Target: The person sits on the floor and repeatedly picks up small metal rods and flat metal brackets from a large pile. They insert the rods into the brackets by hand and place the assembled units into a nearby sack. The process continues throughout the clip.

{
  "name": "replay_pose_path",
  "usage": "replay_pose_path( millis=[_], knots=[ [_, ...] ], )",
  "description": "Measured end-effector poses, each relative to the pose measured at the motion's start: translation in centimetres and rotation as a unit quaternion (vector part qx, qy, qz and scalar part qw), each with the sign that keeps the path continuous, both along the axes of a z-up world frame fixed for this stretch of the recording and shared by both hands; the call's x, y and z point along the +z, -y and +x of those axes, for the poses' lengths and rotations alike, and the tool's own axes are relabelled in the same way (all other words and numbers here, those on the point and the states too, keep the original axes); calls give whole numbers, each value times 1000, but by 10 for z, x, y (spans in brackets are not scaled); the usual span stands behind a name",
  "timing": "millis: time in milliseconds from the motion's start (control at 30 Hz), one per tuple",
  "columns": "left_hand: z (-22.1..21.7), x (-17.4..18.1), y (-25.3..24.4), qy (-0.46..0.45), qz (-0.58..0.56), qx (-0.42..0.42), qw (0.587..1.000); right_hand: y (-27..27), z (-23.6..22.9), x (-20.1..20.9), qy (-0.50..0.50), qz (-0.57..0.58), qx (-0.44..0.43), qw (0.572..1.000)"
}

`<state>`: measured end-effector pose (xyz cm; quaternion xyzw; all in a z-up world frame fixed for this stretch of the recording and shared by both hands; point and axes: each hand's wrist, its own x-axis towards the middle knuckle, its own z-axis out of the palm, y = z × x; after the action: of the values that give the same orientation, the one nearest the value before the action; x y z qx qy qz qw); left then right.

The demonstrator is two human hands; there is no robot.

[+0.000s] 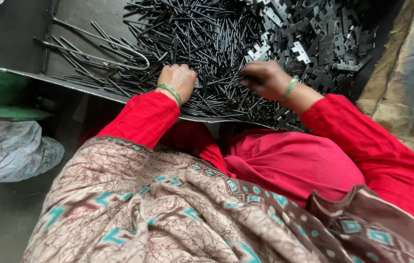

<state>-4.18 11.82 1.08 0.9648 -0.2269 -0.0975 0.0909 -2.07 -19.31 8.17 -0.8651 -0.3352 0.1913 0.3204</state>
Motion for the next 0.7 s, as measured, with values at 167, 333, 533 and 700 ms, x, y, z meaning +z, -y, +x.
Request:
replay_pose_path(
  millis=[167,333,533,700],
  knots=[
    [-5,-4,5,51,-31,-75,995,53,-8,13,-25,162,-149,975],
    [1,-5,12,16,50,-120,991,72,-17,-1,-78,256,-315,910],
    [2,11,1,7,-113,-88,990,78,-18,-13,-354,401,-455,712],
    [3,4,9,-178,-667,221,688,38,-29,-7,-453,398,-463,649]
  ],
)
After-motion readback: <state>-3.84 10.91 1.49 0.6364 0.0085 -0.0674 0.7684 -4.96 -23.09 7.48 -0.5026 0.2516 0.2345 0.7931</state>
